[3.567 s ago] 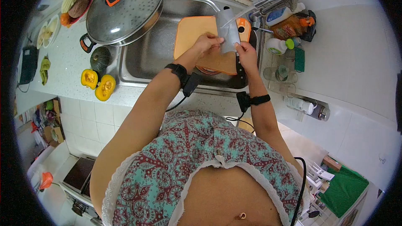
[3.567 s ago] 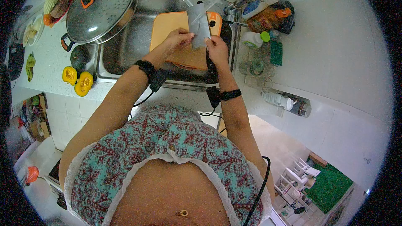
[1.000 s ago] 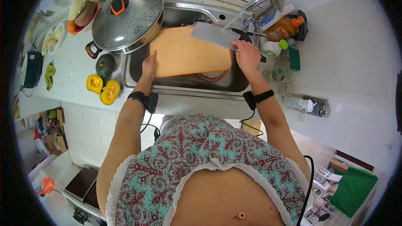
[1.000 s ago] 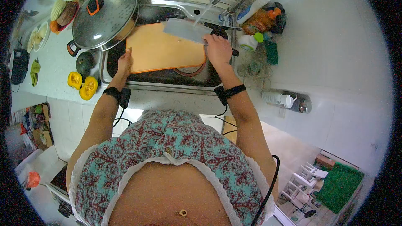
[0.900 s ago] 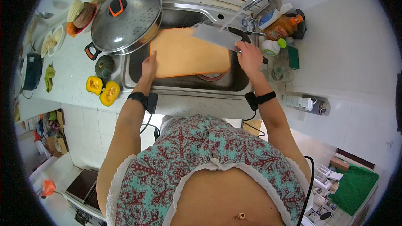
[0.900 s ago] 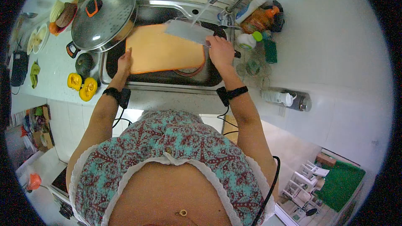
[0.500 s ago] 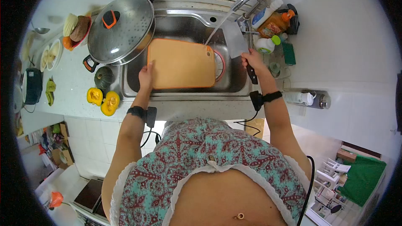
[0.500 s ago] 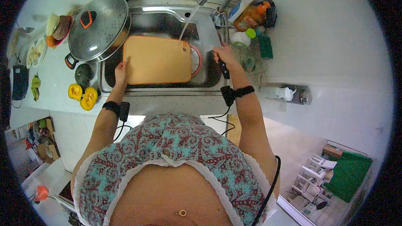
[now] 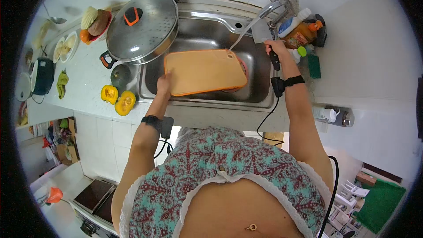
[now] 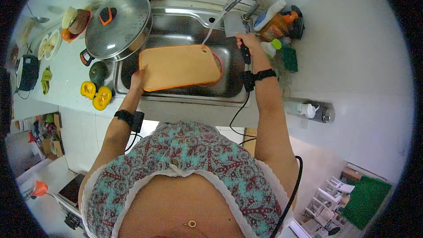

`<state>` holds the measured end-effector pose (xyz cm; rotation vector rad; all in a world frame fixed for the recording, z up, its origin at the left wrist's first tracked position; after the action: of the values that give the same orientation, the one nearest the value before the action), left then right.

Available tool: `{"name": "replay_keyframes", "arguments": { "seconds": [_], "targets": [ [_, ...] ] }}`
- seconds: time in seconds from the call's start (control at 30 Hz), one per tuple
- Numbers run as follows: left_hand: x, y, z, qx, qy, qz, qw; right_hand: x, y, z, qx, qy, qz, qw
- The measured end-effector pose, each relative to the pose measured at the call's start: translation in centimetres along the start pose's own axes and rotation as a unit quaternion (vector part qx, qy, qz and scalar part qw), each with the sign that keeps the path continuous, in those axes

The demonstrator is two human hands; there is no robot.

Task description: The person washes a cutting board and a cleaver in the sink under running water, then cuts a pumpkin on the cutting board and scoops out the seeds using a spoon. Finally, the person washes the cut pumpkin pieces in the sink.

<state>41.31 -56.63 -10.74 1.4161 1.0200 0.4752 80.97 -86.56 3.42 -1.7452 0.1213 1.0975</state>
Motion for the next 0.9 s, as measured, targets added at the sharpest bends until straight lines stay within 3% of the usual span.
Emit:
{"name": "replay_keyframes", "arguments": {
  "seconds": [0.07,0.1,0.17,0.2,0.27,0.37,0.4,0.5,0.57,0.63,0.7,0.73,0.77,0.83,0.9],
  "targets": [
    [-0.2,1.0,-0.3,0.022,-0.038,-0.017,0.999,0.6,-0.8,-0.4,-0.067,0.016,-0.047,0.997],
    [-0.3,1.1,-0.4,0.02,-0.033,-0.017,0.999,0.9,-0.9,-0.3,-0.022,0.013,-0.036,0.999],
    [-0.5,0.9,-0.2,-0.103,-0.046,-0.111,0.987,0.7,-0.9,-0.4,-0.07,0.005,-0.061,0.996],
    [-0.8,1.5,-0.2,-0.106,-0.043,-0.109,0.988,0.6,-0.8,-0.7,-0.116,0.001,-0.084,0.99],
    [-1.9,2.9,0.0,-0.101,-0.076,-0.2,0.972,-0.9,-0.5,-0.8,-0.146,0.008,-0.098,0.984],
    [-1.8,2.0,-0.3,-0.216,-0.095,-0.231,0.944,-4.7,0.3,-0.6,-0.274,-0.002,-0.138,0.952],
    [-1.7,2.2,-1.0,-0.22,-0.087,-0.227,0.945,-5.7,1.1,-0.8,-0.254,-0.011,-0.123,0.959],
    [-2.0,3.1,-2.4,-0.217,-0.225,-0.307,0.899,-8.6,3.4,-1.0,-0.307,0.027,-0.138,0.941],
    [-2.5,4.1,-2.7,-0.228,-0.287,-0.344,0.864,-9.5,5.9,-0.5,-0.21,0.023,-0.078,0.974],
    [-2.9,4.5,-2.4,-0.244,-0.314,-0.363,0.843,-10.6,7.1,0.2,-0.246,0.037,-0.097,0.964],
    [-2.7,3.6,-0.9,-0.3,-0.359,-0.393,0.792,-11.8,8.5,1.7,-0.192,-0.035,-0.104,0.975],
    [-2.2,2.9,-0.7,-0.305,-0.352,-0.388,0.795,-12.6,8.9,2.6,-0.191,-0.012,-0.079,0.978],
    [-2.0,2.2,-0.4,-0.325,-0.382,-0.428,0.752,-13.3,9.3,3.4,-0.189,0.011,-0.055,0.98],
    [-1.2,2.3,-0.2,-0.346,-0.407,-0.453,0.714,-12.5,11.1,3.4,-0.234,-0.005,-0.069,0.97],
    [-1.8,2.3,0.0,-0.334,-0.431,-0.464,0.699,-11.9,13.5,3.8,-0.15,0.0,-0.065,0.987]
  ]
}}
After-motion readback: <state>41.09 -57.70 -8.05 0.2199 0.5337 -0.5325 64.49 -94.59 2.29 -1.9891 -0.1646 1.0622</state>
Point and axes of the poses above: each hand's wrist, its own x-axis towards the middle knuckle, its own z-axis out of the palm, y = z × x, the point moved 3 cm from there along x, towards the middle knuckle, and after that the axes turned 11 degrees about z, right-handed, at the moved point
